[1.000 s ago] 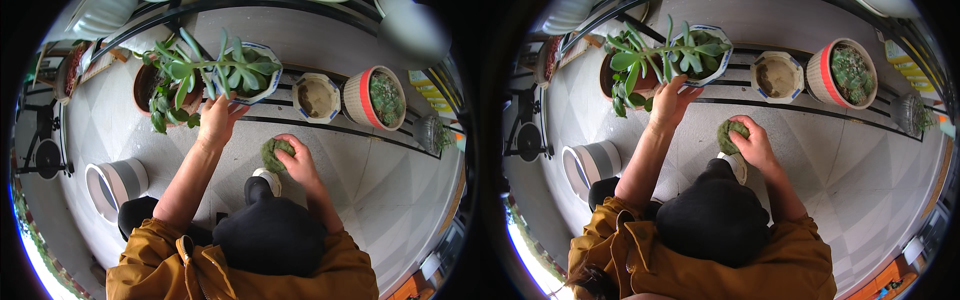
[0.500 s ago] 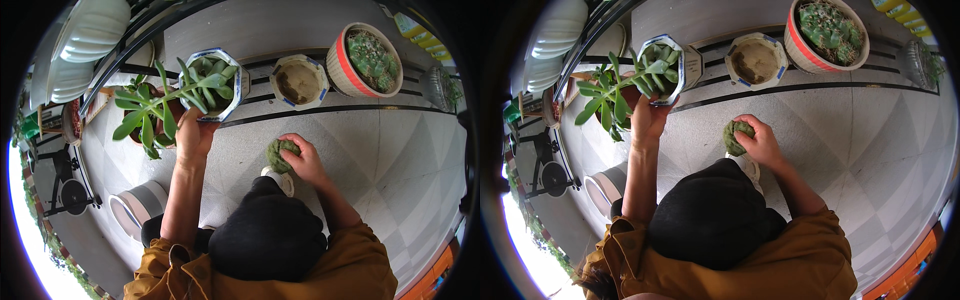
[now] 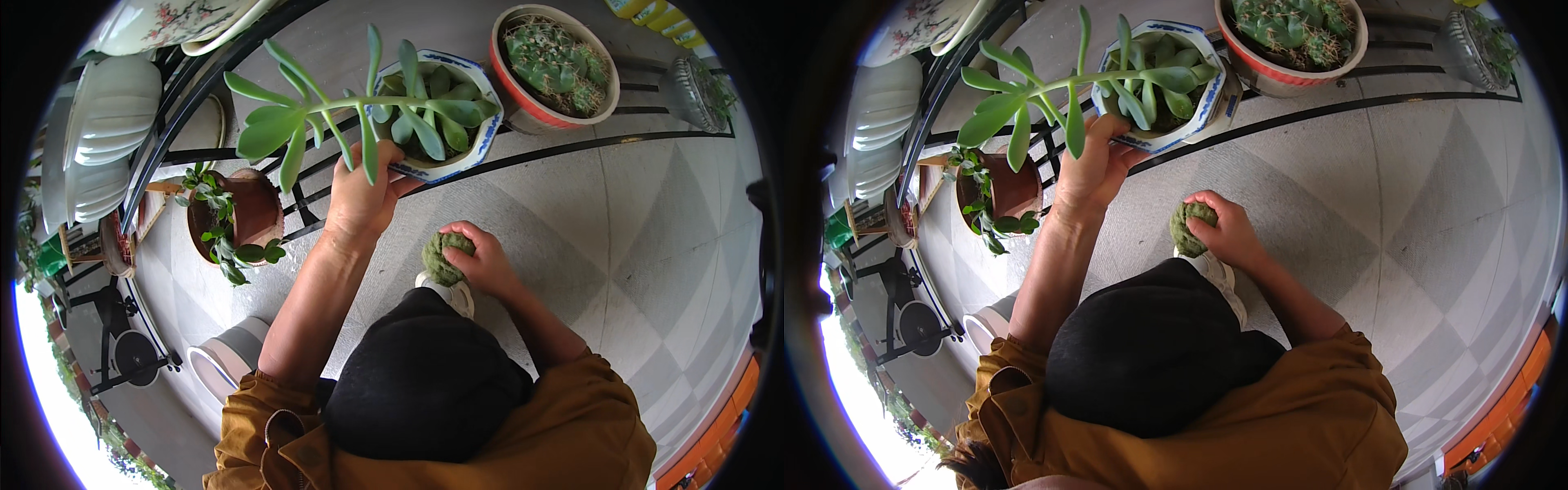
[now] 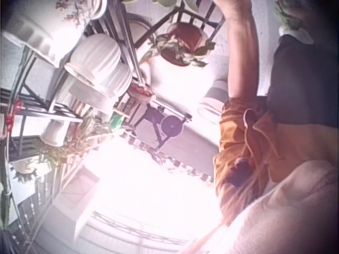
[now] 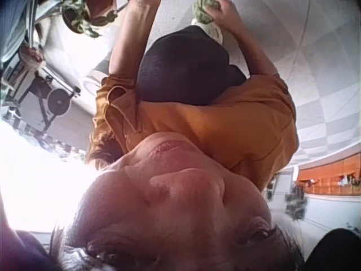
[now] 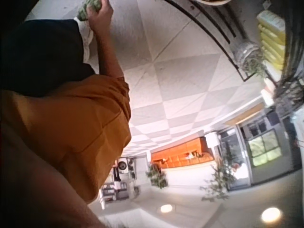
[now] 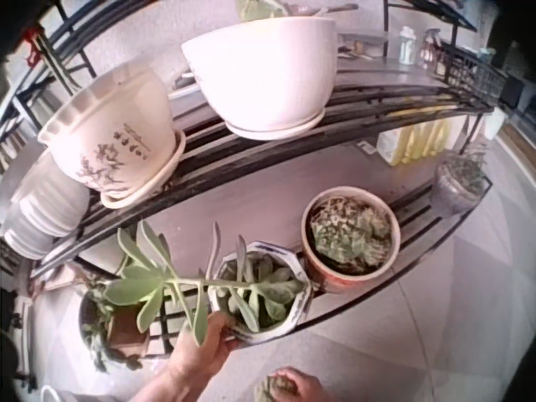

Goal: The person wipes the exterior of several potted plants and a metal plant stand with a green cloth. They dip the cloth into a white bucket of water, wring it out, and continue wiping the pots and stand. The person also empties soil from a small pot into the bucket and wipes the pot's interior.

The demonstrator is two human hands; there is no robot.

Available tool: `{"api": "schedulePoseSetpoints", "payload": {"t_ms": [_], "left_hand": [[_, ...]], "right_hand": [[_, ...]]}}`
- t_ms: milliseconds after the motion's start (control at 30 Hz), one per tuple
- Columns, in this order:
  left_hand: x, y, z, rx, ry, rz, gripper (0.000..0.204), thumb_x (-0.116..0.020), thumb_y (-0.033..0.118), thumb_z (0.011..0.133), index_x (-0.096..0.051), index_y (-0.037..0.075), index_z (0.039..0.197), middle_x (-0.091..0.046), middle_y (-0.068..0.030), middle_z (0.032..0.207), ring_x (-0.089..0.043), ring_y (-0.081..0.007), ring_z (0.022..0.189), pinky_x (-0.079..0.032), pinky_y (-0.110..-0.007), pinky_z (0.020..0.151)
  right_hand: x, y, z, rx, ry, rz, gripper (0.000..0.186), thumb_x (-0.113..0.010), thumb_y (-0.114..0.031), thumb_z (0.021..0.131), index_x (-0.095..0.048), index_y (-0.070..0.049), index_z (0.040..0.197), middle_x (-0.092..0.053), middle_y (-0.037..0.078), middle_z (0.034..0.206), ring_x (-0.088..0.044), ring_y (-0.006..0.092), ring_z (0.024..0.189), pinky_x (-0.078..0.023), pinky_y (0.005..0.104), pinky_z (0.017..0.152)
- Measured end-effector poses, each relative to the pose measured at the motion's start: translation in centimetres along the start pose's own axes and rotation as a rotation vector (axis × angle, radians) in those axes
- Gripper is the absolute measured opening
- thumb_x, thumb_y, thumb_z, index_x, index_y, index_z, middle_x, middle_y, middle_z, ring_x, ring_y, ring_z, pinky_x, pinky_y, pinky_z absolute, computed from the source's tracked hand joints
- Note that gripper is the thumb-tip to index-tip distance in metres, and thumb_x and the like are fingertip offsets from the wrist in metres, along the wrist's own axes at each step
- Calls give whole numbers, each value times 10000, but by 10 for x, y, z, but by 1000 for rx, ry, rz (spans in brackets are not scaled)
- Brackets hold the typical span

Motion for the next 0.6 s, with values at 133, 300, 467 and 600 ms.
{"api": "schedulePoseSetpoints", "payload": {"t_ms": [133,300,467,600], "left_hand": [[-4,-9,7,34,13,64,137,-530,52,812,-520,-39,914,-528,-95,865,-591,-215,778,-563,-391,657],[-11,-5,6,-12,34,103,188,-526,99,847,-515,-18,994,-544,-71,905,-582,-184,785,-576,-345,640],[3,-10,-12,-19,35,-20,288,-611,142,838,-512,-40,1038,-543,-102,994,-565,-202,900,-556,-371,740],[81,-7,-55,-181,280,-112,253,-621,151,841,-528,-26,996,-574,-126,1019,-600,-210,915,-547,-333,733]], "right_hand": [[5,0,0,12,8,44,274,-593,-107,789,-569,-9,1044,-635,95,932,-595,143,855,-469,287,786],[-1,-1,2,-60,-84,109,327,-575,-90,788,-541,-2,1101,-614,113,1005,-583,161,915,-459,296,818],[-30,-40,9,185,-182,-62,468,-536,-39,778,-424,7,1229,-540,164,1135,-539,212,1046,-416,330,903],[-60,-77,30,338,-112,-235,499,-590,-21,757,-381,17,1208,-537,209,1091,-577,281,987,-448,360,852]]}}
Point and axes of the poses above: each hand's wrist, its own z-axis towards the middle knuckle, its own x-axis out of the back of the hand, y = z × x, the point moved 8 cm from there along z, towards the middle knuckle
